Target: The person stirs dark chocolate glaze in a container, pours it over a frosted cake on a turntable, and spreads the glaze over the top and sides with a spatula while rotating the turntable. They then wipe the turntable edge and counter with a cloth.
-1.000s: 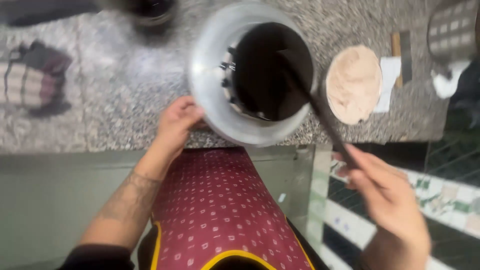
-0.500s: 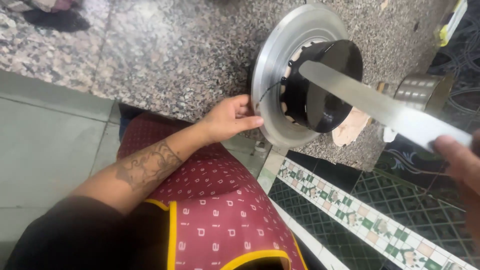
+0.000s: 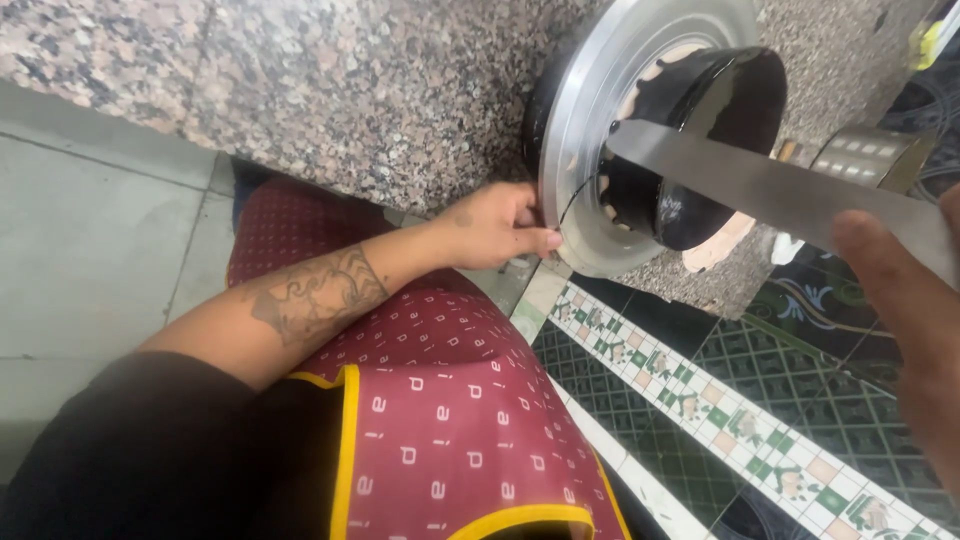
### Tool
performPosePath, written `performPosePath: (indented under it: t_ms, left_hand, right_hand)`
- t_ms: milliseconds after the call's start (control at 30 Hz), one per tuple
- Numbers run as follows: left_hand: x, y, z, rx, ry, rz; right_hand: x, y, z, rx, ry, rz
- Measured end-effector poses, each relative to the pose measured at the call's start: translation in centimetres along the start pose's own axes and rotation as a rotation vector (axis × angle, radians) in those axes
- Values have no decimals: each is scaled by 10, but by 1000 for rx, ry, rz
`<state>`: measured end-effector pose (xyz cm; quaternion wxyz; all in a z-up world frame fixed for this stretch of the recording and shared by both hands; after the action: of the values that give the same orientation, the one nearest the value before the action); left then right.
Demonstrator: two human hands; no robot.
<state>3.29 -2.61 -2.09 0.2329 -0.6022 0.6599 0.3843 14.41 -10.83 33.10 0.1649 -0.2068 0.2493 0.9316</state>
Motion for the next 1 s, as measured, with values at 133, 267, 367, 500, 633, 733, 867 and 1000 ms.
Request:
performPosePath:
  t_ms: [133, 267, 367, 500, 633, 733, 867, 1000]
  left_hand:
    - [-12, 3, 15, -37, 35, -72]
    - [-22, 8, 24, -61, -18, -287]
    - [-31, 4, 25, -54, -179, -207]
    - [-35, -10, 41, -78, -106, -112]
    - [-33, -5, 40, -246, 95, -275]
    - [-31, 3, 25, -154, -32, -292]
    - [-24, 3, 16, -7, -4, -257]
    - [-45, -3, 39, -105, -133, -111]
  right_hand:
    - [34, -17, 13, 198, -496, -916]
    - [46, -11, 17, 218, -700, -1093]
    - [51, -10, 14, 208, -695, -1142]
    - [57, -5, 11, 178, -665, -1242]
    - [49, 5, 2, 200, -647, -1236]
    - [44, 11, -4, 215, -634, -1183]
    - [41, 18, -7, 217, -588, -1164]
    - [42, 22, -10, 211, -581, -1121]
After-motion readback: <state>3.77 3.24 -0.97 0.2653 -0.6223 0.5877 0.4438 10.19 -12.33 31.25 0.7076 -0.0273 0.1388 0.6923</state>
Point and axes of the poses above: each hand's wrist, its own y-axis away from the middle knuckle, its own z-axis out of the back of the hand, x = y × z, the point moved 1 cm from there along -y, towards the middle knuckle, and after that the axes turned 11 degrees about -x, right-handed, at the moved point
